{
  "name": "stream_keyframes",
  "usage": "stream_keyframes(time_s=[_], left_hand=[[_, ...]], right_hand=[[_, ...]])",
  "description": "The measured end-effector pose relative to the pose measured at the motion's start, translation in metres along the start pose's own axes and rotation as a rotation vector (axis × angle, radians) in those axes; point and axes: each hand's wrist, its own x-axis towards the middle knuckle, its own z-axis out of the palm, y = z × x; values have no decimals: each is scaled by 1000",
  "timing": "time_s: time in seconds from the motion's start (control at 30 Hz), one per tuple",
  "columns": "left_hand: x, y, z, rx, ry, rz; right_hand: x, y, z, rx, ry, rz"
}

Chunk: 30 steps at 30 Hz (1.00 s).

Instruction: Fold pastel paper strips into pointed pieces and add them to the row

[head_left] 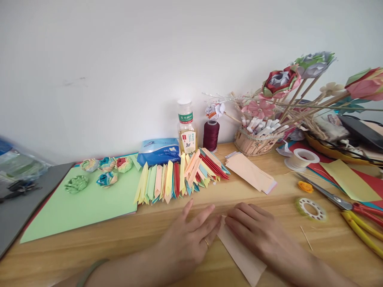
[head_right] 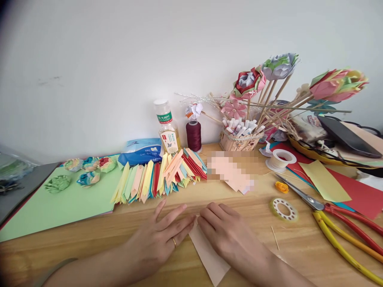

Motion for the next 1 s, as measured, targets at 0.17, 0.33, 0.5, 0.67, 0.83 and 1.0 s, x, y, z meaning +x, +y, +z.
stream_keyframes(time_s=[0.17,0.33,0.5,0.67,0.83,1.0], left_hand=[[1,0,1,-7,3,0],[2,-2,2,-8,44,8],[2,-2,0,-12,33,20],[2,-1,0,-15,23,10],[2,-2,2,-14,25,14],[0,-3,3,-35,-4,32]], right_hand=[[0,-1,1,-4,1,-7],[-2,-1,2,32,-35,32],[-3,1,3,27,-69,50],[-5,7,2,57,-72,-3],[-12,23,-10,168,-76,-38],[-21,37,-26,412,-170,113]])
